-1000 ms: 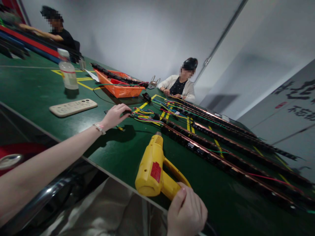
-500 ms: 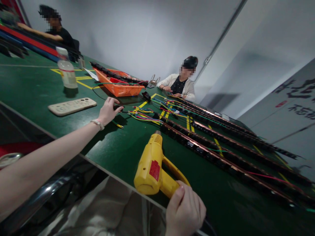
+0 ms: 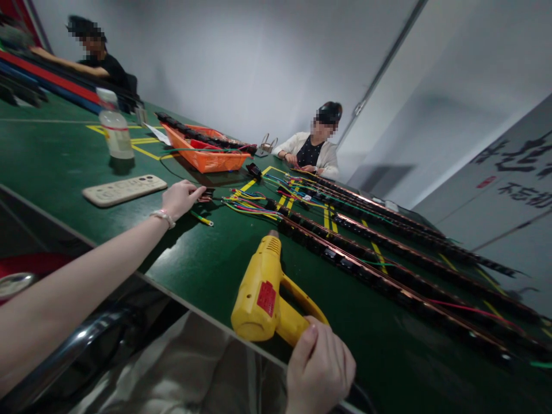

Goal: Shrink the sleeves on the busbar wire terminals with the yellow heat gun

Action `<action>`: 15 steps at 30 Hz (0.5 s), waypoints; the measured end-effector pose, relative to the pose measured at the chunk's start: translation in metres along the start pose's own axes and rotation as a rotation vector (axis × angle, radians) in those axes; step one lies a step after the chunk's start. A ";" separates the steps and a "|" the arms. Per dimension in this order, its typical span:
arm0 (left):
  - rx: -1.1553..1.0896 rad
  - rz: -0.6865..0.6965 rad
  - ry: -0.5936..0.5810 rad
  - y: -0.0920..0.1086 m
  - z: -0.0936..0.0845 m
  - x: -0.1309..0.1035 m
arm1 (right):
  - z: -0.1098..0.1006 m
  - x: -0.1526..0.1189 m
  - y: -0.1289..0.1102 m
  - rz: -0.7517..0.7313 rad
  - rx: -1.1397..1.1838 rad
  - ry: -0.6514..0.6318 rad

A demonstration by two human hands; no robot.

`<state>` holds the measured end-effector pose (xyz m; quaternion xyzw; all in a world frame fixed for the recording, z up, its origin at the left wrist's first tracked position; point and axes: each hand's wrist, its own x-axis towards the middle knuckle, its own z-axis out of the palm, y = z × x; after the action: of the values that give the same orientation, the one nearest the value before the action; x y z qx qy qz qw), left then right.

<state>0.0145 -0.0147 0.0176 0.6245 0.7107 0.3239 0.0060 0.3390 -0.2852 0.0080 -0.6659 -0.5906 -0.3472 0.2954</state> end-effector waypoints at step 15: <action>0.074 0.341 -0.254 0.013 -0.013 -0.021 | 0.000 0.002 -0.002 -0.006 0.005 0.019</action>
<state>0.0247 -0.0394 0.0256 0.7712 0.5998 0.2126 0.0175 0.3369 -0.2838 0.0095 -0.6602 -0.5905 -0.3529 0.3014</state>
